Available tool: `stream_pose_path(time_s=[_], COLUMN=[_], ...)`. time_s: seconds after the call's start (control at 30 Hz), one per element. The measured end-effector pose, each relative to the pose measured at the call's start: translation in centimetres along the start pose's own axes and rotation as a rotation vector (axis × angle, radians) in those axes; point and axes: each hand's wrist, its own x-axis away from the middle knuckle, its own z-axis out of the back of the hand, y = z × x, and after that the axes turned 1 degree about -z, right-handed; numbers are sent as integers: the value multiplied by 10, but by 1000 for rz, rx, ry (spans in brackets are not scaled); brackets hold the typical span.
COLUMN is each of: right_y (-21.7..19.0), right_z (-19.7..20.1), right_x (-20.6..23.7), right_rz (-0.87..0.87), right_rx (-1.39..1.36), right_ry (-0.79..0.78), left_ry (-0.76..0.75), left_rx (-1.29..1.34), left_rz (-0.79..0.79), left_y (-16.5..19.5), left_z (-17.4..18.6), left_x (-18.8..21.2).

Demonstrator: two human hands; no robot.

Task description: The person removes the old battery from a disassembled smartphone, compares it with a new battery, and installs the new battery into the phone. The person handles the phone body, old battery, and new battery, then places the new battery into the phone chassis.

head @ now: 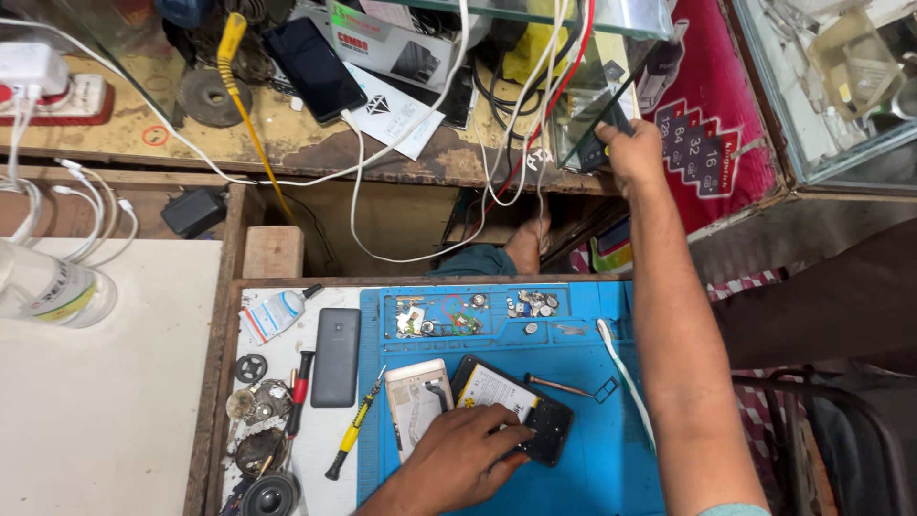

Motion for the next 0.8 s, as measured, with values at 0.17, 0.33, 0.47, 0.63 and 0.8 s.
stream_pose_path(time_s=[0.17, 0.33, 0.47, 0.63, 0.8], right_y=[8, 3, -1, 0, -3], right_z=[-10, -13, -12, -22, -17], right_x=[0, -8, -5, 1, -5], right_rz=[142, 43, -42, -21, 5], right_rx=[349, -9, -224, -205, -250], right_ry=[52, -55, -76, 30, -27], left_ry=[-19, -18, -20, -34, -38], left_rx=[-20, -59, -86, -73, -81], left_rz=[-1, -66, -86, -67, -78], left_y=[-2, -6, -8, -7, -7], left_z=[-5, -8, -10, -12, -8], left_x=[3, 6, 8, 9, 8])
